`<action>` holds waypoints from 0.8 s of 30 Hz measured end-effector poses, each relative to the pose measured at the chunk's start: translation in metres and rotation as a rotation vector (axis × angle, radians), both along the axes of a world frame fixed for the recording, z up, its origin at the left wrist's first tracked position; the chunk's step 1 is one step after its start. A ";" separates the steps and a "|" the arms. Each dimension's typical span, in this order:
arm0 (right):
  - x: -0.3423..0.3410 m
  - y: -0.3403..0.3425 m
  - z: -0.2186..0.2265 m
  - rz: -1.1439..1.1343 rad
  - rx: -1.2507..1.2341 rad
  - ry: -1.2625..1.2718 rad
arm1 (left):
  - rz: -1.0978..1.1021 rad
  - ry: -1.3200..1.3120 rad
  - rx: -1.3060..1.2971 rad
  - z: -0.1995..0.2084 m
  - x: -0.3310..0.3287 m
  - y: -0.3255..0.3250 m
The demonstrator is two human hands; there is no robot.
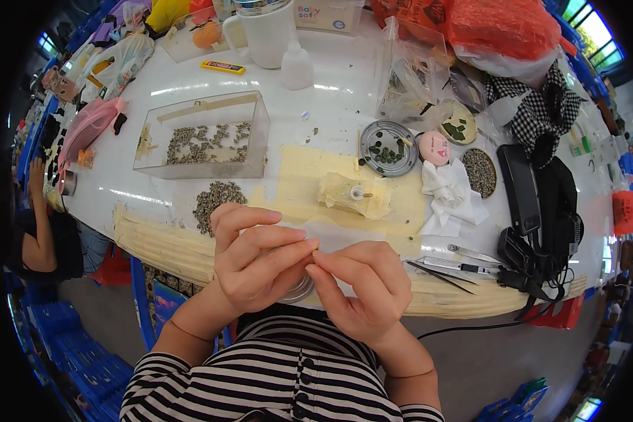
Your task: The person picks up a small metal component, places a tiny internal part into it by hand, and then pushes the assembled unit into a white plastic housing mounted on the workbench.
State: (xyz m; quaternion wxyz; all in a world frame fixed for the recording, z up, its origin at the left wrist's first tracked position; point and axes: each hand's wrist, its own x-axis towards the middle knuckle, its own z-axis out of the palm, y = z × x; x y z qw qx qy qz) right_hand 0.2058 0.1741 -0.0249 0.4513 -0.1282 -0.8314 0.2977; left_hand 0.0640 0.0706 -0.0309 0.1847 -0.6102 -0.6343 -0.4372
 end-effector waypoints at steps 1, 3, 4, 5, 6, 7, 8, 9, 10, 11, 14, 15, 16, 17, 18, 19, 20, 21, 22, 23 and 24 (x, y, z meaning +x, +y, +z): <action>-0.001 -0.001 0.002 0.005 0.041 0.001 | 0.004 -0.002 0.005 0.000 0.000 0.001; 0.001 -0.002 0.001 0.034 0.124 0.009 | 0.011 -0.017 0.016 -0.001 -0.001 0.002; 0.000 -0.001 0.002 0.018 0.141 -0.008 | 0.009 -0.027 0.030 0.000 -0.002 0.003; -0.001 -0.002 0.002 0.001 0.159 -0.025 | 0.007 -0.037 0.045 0.000 -0.002 0.004; -0.001 -0.002 0.002 -0.016 0.176 -0.042 | 0.011 -0.040 0.044 0.001 -0.001 0.004; -0.002 -0.002 0.000 -0.013 0.156 -0.030 | 0.016 -0.042 0.045 0.000 0.000 0.003; -0.002 -0.001 0.000 -0.016 0.142 -0.024 | 0.021 -0.044 0.047 0.000 0.001 0.003; -0.003 0.000 -0.001 -0.018 0.127 -0.018 | 0.021 -0.044 0.057 0.002 0.000 0.004; -0.003 -0.001 -0.001 -0.018 0.104 -0.017 | 0.023 -0.045 0.057 0.001 0.001 0.003; -0.002 0.000 -0.002 -0.002 0.090 -0.019 | 0.024 -0.045 0.058 0.001 0.001 0.003; -0.001 0.000 -0.002 -0.008 0.150 -0.040 | 0.018 -0.053 0.035 0.000 0.000 0.002; -0.001 0.001 -0.001 -0.017 0.183 -0.047 | 0.014 -0.057 0.023 0.000 0.000 0.002; -0.002 0.001 0.000 -0.025 0.216 -0.052 | 0.016 -0.052 0.027 -0.001 0.001 0.002; -0.002 0.001 0.000 -0.033 0.248 -0.057 | 0.017 -0.046 0.030 -0.001 0.001 0.002; -0.002 0.001 0.000 -0.043 0.265 -0.057 | 0.019 -0.041 0.034 -0.002 0.002 0.002; -0.002 0.001 0.000 -0.053 0.282 -0.056 | 0.016 -0.038 0.029 -0.001 0.002 0.002; -0.002 0.002 0.000 -0.064 0.300 -0.056 | 0.014 -0.034 0.025 -0.001 0.002 0.002; -0.001 0.001 0.000 -0.066 0.302 -0.059 | 0.011 -0.031 0.020 -0.001 0.002 0.002; -0.001 0.001 -0.001 -0.069 0.302 -0.063 | 0.013 -0.028 0.022 -0.001 0.002 0.002; 0.000 0.000 -0.001 -0.071 0.302 -0.066 | 0.015 -0.024 0.024 -0.002 0.002 0.002; 0.000 0.000 -0.002 -0.073 0.298 -0.069 | 0.016 -0.021 0.026 -0.002 0.002 0.002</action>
